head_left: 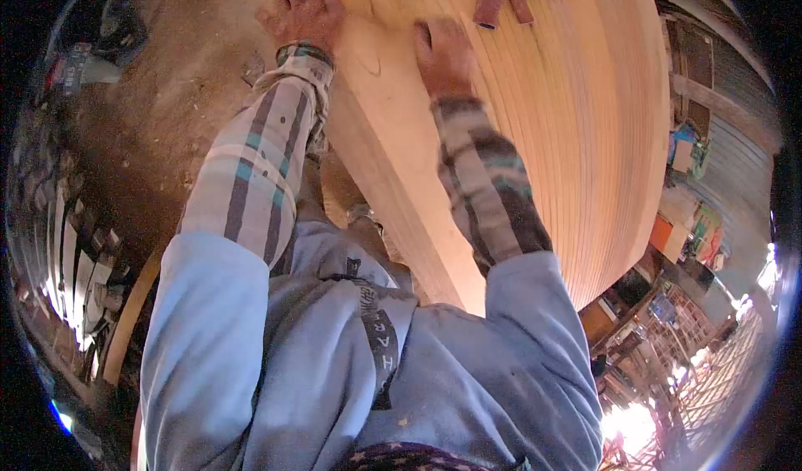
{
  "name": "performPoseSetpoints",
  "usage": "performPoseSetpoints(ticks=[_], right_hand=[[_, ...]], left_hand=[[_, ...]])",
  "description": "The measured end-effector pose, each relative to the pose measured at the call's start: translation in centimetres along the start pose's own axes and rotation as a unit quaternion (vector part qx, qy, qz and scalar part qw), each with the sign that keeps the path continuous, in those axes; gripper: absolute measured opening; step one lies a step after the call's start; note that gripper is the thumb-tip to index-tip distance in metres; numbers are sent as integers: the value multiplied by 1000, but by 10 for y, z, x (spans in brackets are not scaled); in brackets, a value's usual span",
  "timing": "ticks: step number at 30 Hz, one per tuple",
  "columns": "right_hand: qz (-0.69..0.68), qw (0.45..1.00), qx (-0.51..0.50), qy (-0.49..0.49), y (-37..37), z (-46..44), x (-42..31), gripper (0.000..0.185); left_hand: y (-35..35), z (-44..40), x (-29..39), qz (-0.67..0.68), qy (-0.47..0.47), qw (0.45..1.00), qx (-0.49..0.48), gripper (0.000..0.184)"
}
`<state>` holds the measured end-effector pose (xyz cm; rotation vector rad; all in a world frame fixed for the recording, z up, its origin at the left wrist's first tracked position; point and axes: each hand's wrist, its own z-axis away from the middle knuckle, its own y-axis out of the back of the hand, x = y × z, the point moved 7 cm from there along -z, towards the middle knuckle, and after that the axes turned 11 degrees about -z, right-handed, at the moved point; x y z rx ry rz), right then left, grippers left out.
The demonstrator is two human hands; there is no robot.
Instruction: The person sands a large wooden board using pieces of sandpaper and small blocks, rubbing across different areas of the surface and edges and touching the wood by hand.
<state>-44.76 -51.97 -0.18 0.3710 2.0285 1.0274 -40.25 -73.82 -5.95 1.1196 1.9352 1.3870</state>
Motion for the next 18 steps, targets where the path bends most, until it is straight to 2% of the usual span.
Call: performPoseSetpoints(ticks=[2, 4, 5, 7, 8, 10, 11, 12, 14, 17, 18], right_hand=[[-26, 998, -36, -37, 35, 54, 3, 10], [-3, 995, -57, -84, 68, 111, 10, 7], [0, 995, -62, -77, 70, 121, 8, 7], [-10, 990, -30, -141, 74, 137, 14, 20], [13, 993, -26, -114, 62, 125, 16, 22], [61, 996, -6, -67, 31, 68, 11, 9], [20, 1000, 3, -22, 18, 25, -5, 10], [1, 1000, 11, -17, -7, -5, 8, 13], [10, 999, 44, 18, -32, -57, 5, 17], [42, 999, 7, 18, -32, -55, 4, 21], [38, 999, -14, 5, -20, -34, 4, 20]], left_hand=[[-2, 0, -1, 19, 20, 1000, -11, 57], [-5, -1, 0, -71, 4, 997, -23, 57], [-7, -3, -2, -69, 13, 997, -23, 57], [-12, 1, 0, -104, -12, 992, -69, 57], [-12, 5, 1, -116, -22, 989, -88, 57], [4, 2, 3, -62, 5, 997, -39, 58], [3, 2, 4, -64, 6, 997, -37, 58], [3, 1, 5, -84, 5, 996, -29, 58], [1, -3, 5, -109, 4, 994, -11, 58], [-15, -2, 6, -146, -7, 989, -24, 59], [-26, -2, 4, -130, 4, 991, 6, 58]])
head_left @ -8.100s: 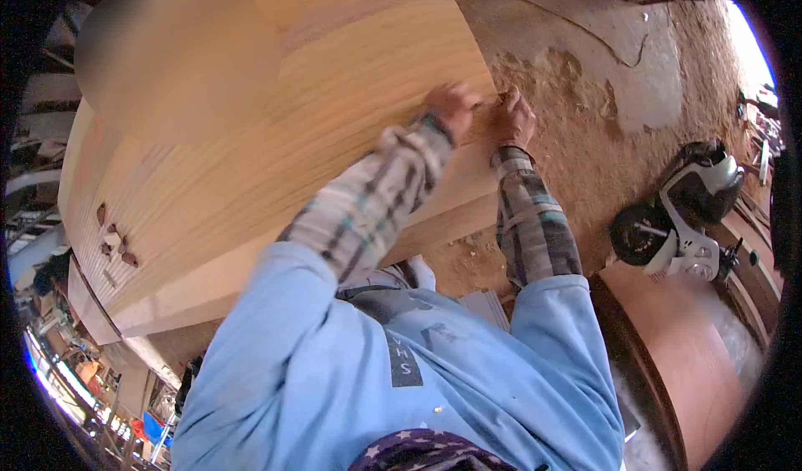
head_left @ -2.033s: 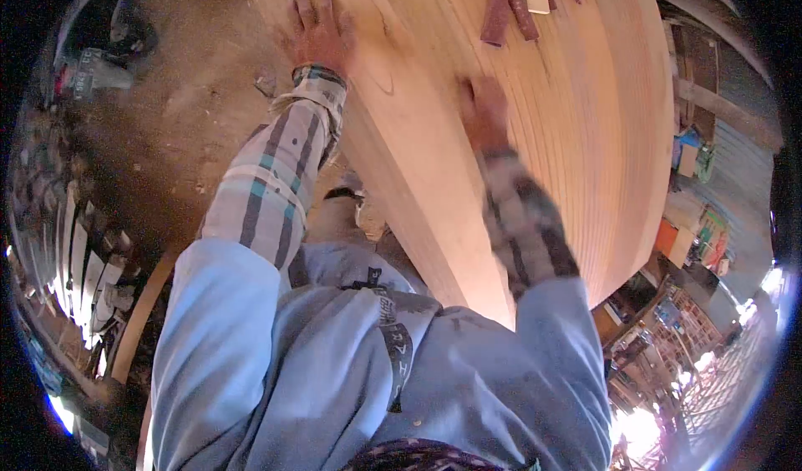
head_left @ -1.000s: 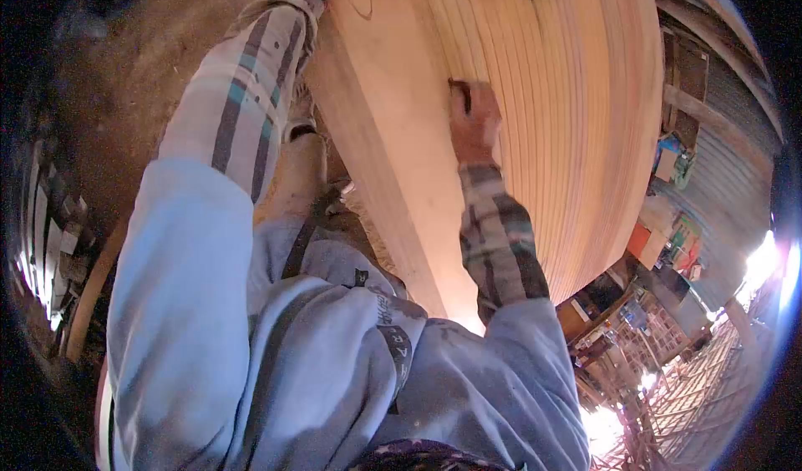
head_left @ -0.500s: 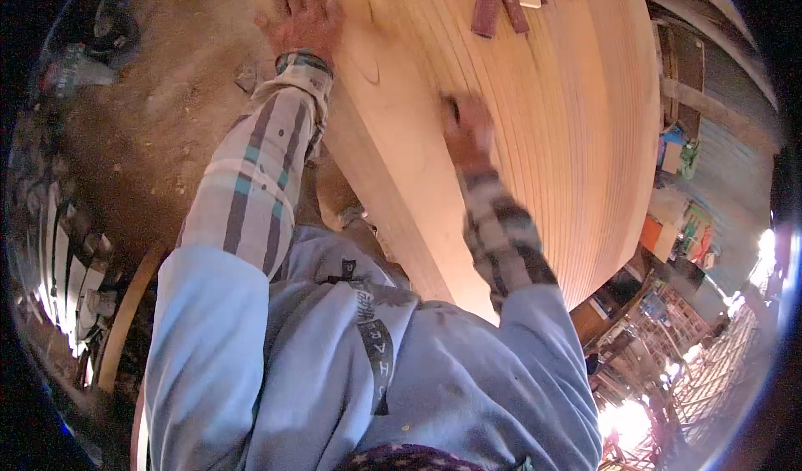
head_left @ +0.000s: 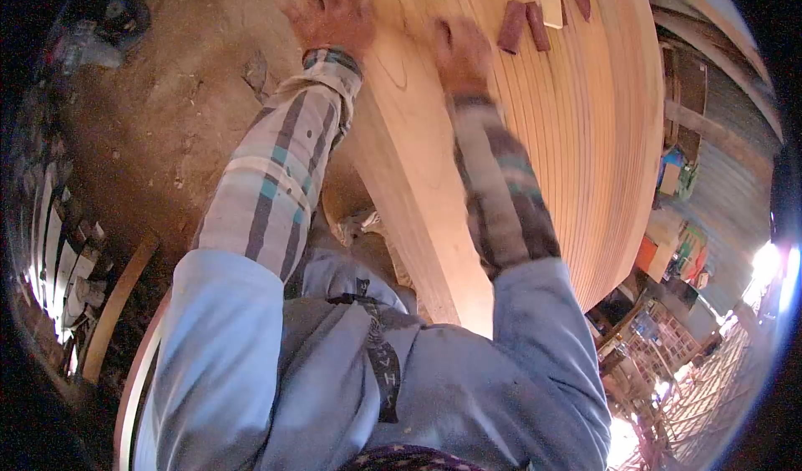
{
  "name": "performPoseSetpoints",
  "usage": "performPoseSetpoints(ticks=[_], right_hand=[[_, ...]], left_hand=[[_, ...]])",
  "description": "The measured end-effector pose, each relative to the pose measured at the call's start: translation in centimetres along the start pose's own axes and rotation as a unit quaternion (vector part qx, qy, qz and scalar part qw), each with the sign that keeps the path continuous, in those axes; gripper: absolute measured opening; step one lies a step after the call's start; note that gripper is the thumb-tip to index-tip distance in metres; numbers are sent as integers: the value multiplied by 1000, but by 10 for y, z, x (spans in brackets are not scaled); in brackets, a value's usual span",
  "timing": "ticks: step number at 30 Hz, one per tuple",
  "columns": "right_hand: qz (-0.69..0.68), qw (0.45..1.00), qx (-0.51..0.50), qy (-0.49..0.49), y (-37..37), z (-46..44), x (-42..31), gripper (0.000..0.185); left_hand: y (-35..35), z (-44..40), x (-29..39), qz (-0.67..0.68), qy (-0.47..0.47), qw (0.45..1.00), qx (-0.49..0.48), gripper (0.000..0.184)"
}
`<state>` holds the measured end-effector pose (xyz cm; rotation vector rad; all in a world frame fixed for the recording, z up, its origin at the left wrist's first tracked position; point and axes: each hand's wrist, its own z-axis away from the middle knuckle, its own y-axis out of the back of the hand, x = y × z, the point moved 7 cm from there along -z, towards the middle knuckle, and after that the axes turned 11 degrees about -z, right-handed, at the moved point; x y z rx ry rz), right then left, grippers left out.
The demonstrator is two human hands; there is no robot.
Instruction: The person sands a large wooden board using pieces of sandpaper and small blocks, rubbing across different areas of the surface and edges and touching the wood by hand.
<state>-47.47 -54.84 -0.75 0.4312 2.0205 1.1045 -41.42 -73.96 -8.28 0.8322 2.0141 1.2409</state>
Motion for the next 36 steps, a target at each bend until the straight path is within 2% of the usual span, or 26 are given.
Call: performPoseSetpoints(ticks=[2, 3, 5, 7, 10, 11, 13, 14, 16, 18, 20, 22, 23, 24, 25, 26, 27, 28, 31, 33, 35, 36], right_hand=[[19, 999, -29, 15, 39, 64, -3, 14], [24, 998, -39, -33, 53, 91, 2, 9], [-44, 997, -7, -57, 73, 124, 3, 9], [-37, 998, 1, -46, 62, 102, 3, 9], [-5, 1000, 4, -20, 13, 20, 5, 11], [-16, 999, 0, -39, -9, -23, -1, 18], [-35, 995, 71, 62, -54, -105, -6, 19], [-30, 998, 45, 25, -76, -144, -1, 19], [-18, 999, 21, -26, -102, -161, 4, 20], [117, 992, 44, 6, -100, -137, 18, 22], [33, 998, -48, -34, -40, -59, 12, 18], [65, 997, 32, 26, 26, 52, -3, 18], [34, 998, 47, 6, 56, 112, 5, 17], [54, 991, -26, -119, 73, 172, 23, 16], [71, 992, -45, -94, 111, 226, 14, 15], [95, 975, -69, -191, 140, 288, 24, 15], [157, 982, -56, -89, 171, 349, 16, 12], [135, 952, -119, -248, 182, 458, 62, 23], [107, 928, -63, -351, 250, 509, 27, 11], [119, 931, -37, -343, 243, 500, 28, 10], [131, 933, -10, -335, 235, 489, 30, 10], [113, 941, -11, -319, 233, 484, 30, 9]], left_hand=[[3, -2, -2, 15, 18, 999, 26, 58], [25, -1, -3, 56, 20, 998, 16, 57], [50, -1, -4, 96, 29, 995, 9, 55], [45, -2, -1, 93, 1, 991, -100, 56], [49, -1, 0, 109, 3, 989, -98, 56], [53, -3, -1, 103, 3, 990, -93, 56], [54, -2, -3, 102, -11, 990, -101, 56], [49, -3, -3, 98, -12, 990, -98, 56], [36, 3, 1, 110, -5, 990, -84, 58], [6, 4, 10, 112, -28, 990, -81, 59], [-9, 2, 13, 127, -35, 990, -56, 61], [-3, 2, 7, 107, -27, 993, -51, 64], [4, -1, 5, 68, -26, 995, -65, 65], [-9, -1, 5, 76, -40, 994, -65, 65], [-33, -5, 7, 48, -65, 995, -61, 66], [-40, -5, 9, 36, -83, 994, -57, 66], [-48, -5, 11, 24, -101, 993, -53, 67], [-49, -7, 8, 20, -87, 994, -58, 67], [-39, -11, 8, 4, -68, 996, -52, 66], [-15, -6, 5, -15, -64, 997, -49, 65], [5, -6, -1, 61, -8, 995, -83, 65], [-3, -7, -4, 55, -8, 995, -87, 65]])
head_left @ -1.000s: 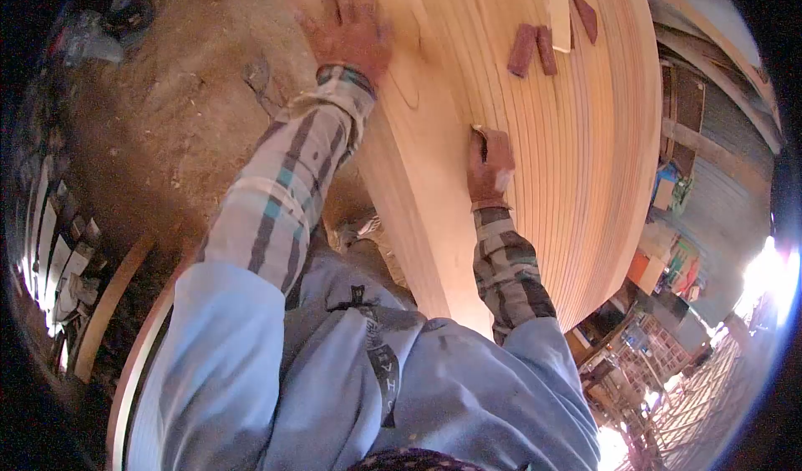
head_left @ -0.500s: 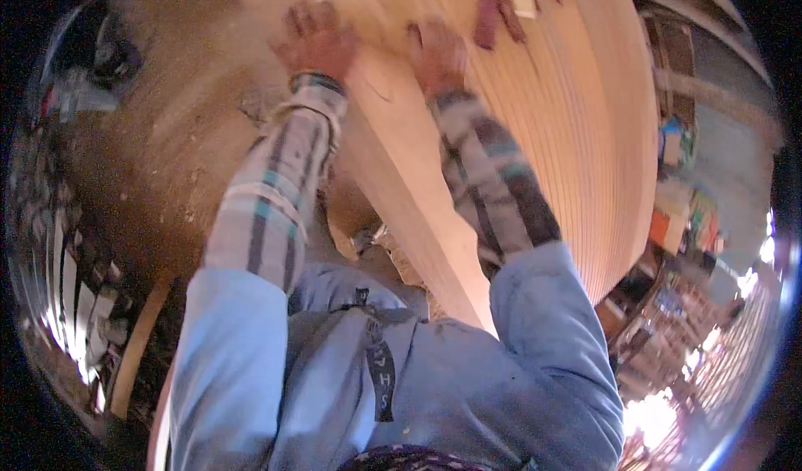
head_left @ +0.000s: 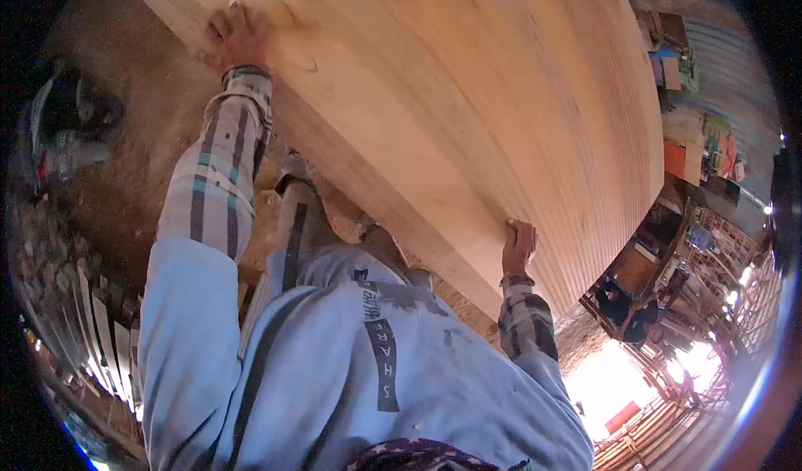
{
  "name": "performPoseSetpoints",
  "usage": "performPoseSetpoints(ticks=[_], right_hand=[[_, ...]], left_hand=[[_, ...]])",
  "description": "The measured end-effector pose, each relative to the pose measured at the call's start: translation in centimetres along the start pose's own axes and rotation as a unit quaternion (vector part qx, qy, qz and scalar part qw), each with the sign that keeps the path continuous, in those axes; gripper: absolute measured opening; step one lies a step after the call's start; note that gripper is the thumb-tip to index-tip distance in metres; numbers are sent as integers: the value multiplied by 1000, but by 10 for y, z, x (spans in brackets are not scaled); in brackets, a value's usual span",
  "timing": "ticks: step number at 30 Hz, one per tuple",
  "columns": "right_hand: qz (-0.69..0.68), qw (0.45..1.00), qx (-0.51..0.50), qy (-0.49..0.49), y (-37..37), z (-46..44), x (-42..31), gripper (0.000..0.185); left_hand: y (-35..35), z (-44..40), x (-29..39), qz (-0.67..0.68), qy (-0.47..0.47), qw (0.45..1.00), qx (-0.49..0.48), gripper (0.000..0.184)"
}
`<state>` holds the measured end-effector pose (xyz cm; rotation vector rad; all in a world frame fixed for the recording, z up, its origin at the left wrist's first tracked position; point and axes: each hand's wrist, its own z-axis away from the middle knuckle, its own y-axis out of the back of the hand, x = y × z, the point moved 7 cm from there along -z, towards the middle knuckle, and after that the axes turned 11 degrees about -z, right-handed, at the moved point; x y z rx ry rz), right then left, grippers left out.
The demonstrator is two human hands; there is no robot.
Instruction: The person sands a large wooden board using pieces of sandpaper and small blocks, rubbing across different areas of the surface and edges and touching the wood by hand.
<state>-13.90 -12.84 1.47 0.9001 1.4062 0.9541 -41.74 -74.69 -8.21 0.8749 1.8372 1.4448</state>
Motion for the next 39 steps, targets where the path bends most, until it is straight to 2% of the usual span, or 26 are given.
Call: performPoseSetpoints(ticks=[1, 3, 5, 6, 7, 9, 10, 11, 12, 13, 15, 18, 20, 21, 22, 23, 24, 25, 27, 28, 29, 31, 33, 35, 38, 39], right_hand=[[-17, 1000, -7, 16, 1, -1, -3, 8], [-34, 998, -25, 53, -11, -36, -36, 8], [-29, 994, -23, 104, -29, -76, -67, 9], [-5, 993, -21, 115, -35, -87, -76, 9], [-19, 990, -9, 140, -42, -98, -88, 9], [-68, 983, 35, 169, -62, -123, -121, 8], [-39, 993, 23, 113, -83, -138, -130, 9], [-61, 988, 16, 143, -89, -156, -164, 11], [-11, 991, 28, 134, -116, -170, -167, 13], [-79, 984, 81, 135, -120, -187, -193, 10], [-110, 980, 60, 155, -100, -200, -224, 12], [-101, 985, 77, 115, -109, -133, -129, 21], [-3, 999, -12, 50, -69, -62, -66, 28], [70, 995, -70, -26, -59, -17, -16, 29], [58, 996, -32, -64, -47, 27, 36, 26], [77, 997, 19, -15, -14, 52, 38, 23], [-46, 985, 40, -164, 13, 60, 42, 24], [-48, 984, 37, -168, 8, 56, 36, 24], [23, 993, 61, -99, -18, 35, 7, 26], [-8, 996, 55, -76, -28, -5, -38, 23], [-17, 993, 103, -51, -55, -27, -58, 23], [-32, 999, 31, -27, -74, -102, -135, 24], [-119, 991, 55, -5, -70, -137, -175, 26], [-99, 992, 76, -20, -57, -111, -151, 25], [50, 995, 80, -21, -43, -8, -46, 25], [41, 993, 101, -53, -24, 33, 2, 26]], left_hand=[[-8, 1, 7, -102, -75, 992, -14, 66], [-23, 5, 9, -204, -148, 967, -31, 68], [-15, -3, 2, 11, -29, 999, 30, 69], [-14, -3, 2, 14, -31, 999, 24, 69], [-12, -2, 7, -121, -84, 989, 8, 69], [-33, 4, 5, -248, -148, 957, -10, 69], [-54, -7, -5, -183, -131, 974, 16, 70], [-39, -3, 4, -144, -130, 981, 29, 71], [-24, 1, 13, -105, -129, 985, 42, 72], [-19, -1, 15, -86, -121, 988, 49, 71], [-21, -4, 14, -107, -124, 985, 45, 70], [-24, -8, 6, -169, -130, 977, 24, 68], [-27, -6, 2, -206, -140, 968, 16, 68], [-28, -5, 1, -232, -146, 962, 15, 67], [-41, -14, -5, -183, -118, 975, 37, 68], [-41, -15, -8, -161, -104, 980, 47, 68], [-40, -15, -10, -138, -92, 985, 57, 69], [-22, -9, -7, -97, -68, 992, 41, 69], [-17, -7, -9, -58, -49, 997, 27, 70], [-31, -13, -11, -123, -83, 988, 28, 69], [-48, -22, -14, -186, -117, 975, 31, 69], [-77, -37, -16, -309, -181, 933, 42, 69], [-56, -31, 0, -367, -220, 902, 56, 69], [-15, -12, 11, -402, -204, 891, -55, 76], [-38, -22, 1, -339, -185, 922, -21, 77], [-51, -30, -10, -308, -169, 936, -6, 77]])
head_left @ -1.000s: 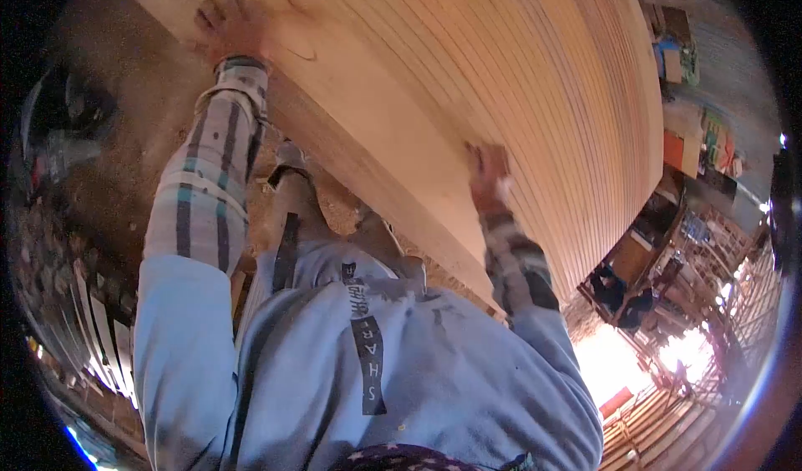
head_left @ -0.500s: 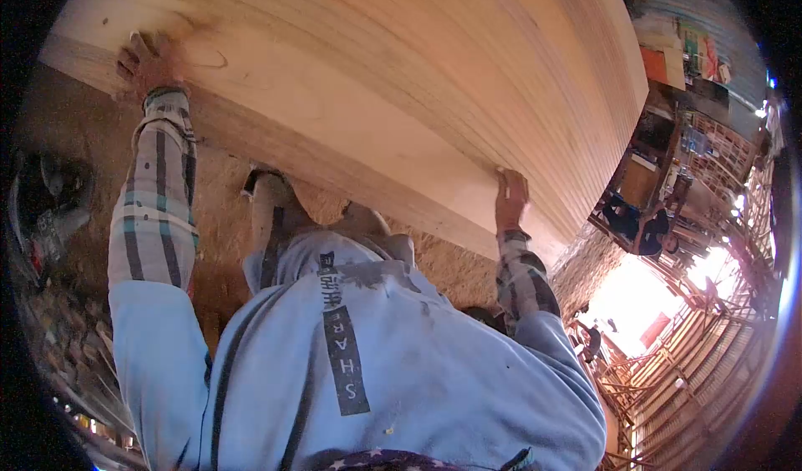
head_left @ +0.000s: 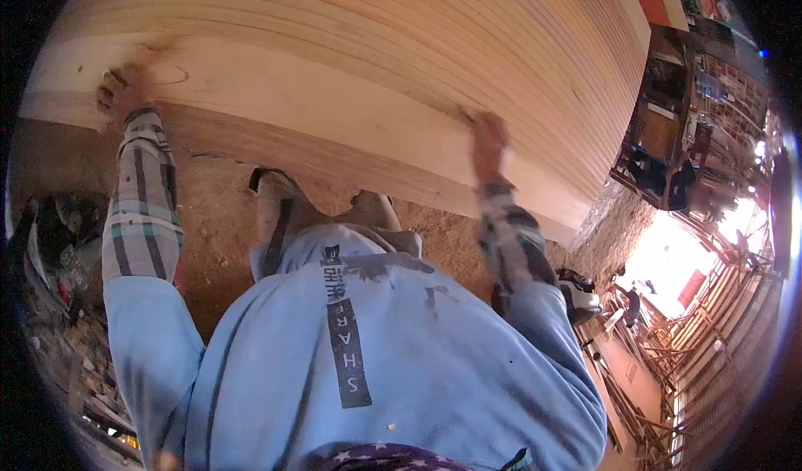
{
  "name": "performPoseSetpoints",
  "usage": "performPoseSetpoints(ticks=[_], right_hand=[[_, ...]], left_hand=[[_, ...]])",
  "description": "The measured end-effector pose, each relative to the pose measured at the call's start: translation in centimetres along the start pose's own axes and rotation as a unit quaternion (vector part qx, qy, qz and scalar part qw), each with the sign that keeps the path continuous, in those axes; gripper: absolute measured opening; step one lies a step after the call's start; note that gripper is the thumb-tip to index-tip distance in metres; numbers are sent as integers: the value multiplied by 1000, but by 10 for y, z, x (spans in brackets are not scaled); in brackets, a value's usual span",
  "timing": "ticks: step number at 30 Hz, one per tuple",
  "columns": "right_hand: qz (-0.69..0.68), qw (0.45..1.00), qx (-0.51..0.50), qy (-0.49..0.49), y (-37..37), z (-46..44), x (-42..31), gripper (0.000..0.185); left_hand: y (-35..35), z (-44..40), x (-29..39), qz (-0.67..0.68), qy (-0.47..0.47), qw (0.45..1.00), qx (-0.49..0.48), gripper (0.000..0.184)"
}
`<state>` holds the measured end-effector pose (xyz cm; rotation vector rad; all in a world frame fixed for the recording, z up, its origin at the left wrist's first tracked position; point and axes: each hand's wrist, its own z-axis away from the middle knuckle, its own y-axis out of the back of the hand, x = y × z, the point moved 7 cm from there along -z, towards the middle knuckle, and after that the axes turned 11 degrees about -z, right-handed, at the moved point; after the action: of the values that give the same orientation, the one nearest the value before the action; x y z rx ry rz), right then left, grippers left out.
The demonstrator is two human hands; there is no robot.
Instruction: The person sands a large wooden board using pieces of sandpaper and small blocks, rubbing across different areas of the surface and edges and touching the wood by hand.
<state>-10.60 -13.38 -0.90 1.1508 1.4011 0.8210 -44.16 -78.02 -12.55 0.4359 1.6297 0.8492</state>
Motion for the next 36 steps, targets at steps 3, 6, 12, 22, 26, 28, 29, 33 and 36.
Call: performPoseSetpoints(ticks=[3, 6, 12, 22, 26, 28, 29, 33, 36], right_hand=[[27, 998, -10, -61, 63, 44, 64, 18], [-34, 995, -5, -96, 66, 23, 46, 14], [-121, 991, 27, -52, -2, -68, -73, 22], [-60, 991, 47, -113, 27, 21, 22, 17], [-176, 977, -13, -116, -74, -59, -88, 21], [-260, 965, -40, -14, -123, -109, -158, 24], [-211, 974, -79, 7, -114, -136, -201, 25], [-125, 989, -25, 73, -80, -136, -204, 30], [-157, 986, -57, -4, -48, -61, -84, 43]], left_hand=[[-16, -10, 0, 33, 30, 999, 32, 77], [-17, -11, -3, 45, 44, 997, 43, 76], [-14, -10, -4, 53, 56, 995, 58, 75], [-31, -15, 0, 28, 49, 997, 46, 74], [-45, -18, 2, 42, 69, 994, 80, 73], [-30, -14, -6, 107, 78, 986, 102, 71], [-8, -4, -10, 126, 69, 984, 104, 70], [61, 19, -2, -79, -65, 995, -17, 67], [33, 9, -16, 180, 42, 983, 11, 69]])
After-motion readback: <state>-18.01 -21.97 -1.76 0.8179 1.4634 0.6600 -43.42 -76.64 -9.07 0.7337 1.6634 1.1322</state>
